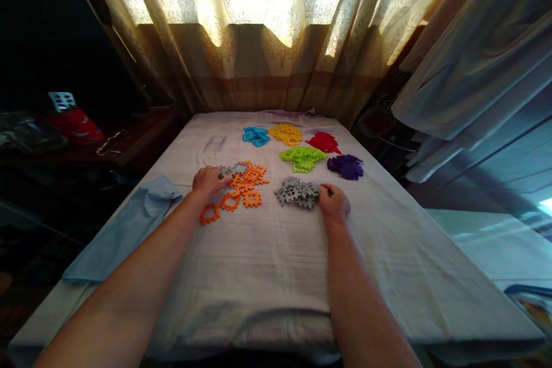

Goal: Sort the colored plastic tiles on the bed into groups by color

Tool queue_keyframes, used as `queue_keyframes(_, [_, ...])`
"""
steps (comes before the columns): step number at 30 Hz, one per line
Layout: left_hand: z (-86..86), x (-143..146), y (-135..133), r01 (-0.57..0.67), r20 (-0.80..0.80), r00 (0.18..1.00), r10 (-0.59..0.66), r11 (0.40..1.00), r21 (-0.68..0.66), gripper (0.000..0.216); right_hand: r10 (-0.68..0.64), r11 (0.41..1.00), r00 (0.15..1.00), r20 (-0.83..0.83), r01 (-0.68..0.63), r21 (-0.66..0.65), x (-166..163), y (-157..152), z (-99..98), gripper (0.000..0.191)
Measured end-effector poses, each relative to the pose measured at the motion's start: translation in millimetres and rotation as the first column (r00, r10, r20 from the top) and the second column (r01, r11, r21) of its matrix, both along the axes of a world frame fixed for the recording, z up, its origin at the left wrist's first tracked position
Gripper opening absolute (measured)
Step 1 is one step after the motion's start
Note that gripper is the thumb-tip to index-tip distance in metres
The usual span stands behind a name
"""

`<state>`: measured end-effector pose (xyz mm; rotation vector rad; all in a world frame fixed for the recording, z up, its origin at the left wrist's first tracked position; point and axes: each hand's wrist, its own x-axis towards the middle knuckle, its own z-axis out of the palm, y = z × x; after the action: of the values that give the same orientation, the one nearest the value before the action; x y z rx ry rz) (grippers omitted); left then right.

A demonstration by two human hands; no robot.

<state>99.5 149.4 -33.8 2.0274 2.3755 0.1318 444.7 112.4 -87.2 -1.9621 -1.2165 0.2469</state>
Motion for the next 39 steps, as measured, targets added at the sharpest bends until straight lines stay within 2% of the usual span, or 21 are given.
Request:
queue_keyframes(7, [-4.3, -3, 13, -0.061, 0.048, 0.997, 0.065, 0.995, -0.081, 0.056, -0.002, 1.0, 1.0, -0.006, 0.002, -0.002, 1, 3, -1.1, 0.031])
queue_keyframes(12, [-4.8, -3, 16, -0.088, 0.091, 0.991, 0.097, 0.992, -0.093, 0.05, -0.01, 1.0, 1.0, -0.004, 0.01, 0.017, 1, 3, -3.1, 0.03])
queue_keyframes(18, [2.7, -3, 10, -0.088, 0.143, 0.985, 0.101, 0.992, -0.092, 0.053, 0.007, 1.0, 1.0, -0.005, -0.007, -0.007, 1, 1, -1.4, 0.032])
queue_keyframes(21, [8.0, 2, 7, -0.083, 0.195, 0.976, 0.091, 0.995, -0.05, 0.054, 0.005, 1.0, 1.0, -0.008, -0.005, 0.011, 1, 2, -2.3, 0.032])
queue_keyframes(25, [12.5, 33, -4, 0.043, 0.323, 0.945, -0.048, 0.999, 0.022, 0.053, -0.009, 1.0, 1.0, -0.011, 0.009, 0.021, 1, 3, -2.2, 0.031])
queue_keyframes(28, [12.7, 71, -15, 0.222, 0.381, 0.895, -0.231, 0.973, 0.067, 0.05, -0.002, 1.0, 1.0, -0.014, 0.001, -0.018, 0, 1, 0.6, 0.032])
queue_keyframes(30, [10.6, 96, -21, 0.291, 0.406, 0.864, -0.298, 0.953, 0.081, 0.049, 0.006, 1.0, 1.0, -0.011, -0.006, -0.028, -1, -1, 2.5, 0.032])
queue_keyframes(34, [1.9, 137, -28, 0.373, 0.44, 0.818, -0.369, 0.924, 0.082, 0.047, 0.015, 1.0, 1.0, -0.003, -0.015, 0.0, 0, -1, 1.9, 0.032])
queue_keyframes(39, [-6.3, 162, -31, 0.408, 0.366, 0.831, -0.42, 0.906, 0.112, 0.051, 0.011, 0.999, 1.0, -0.005, -0.011, 0.041, 1, 1, -2.8, 0.031])
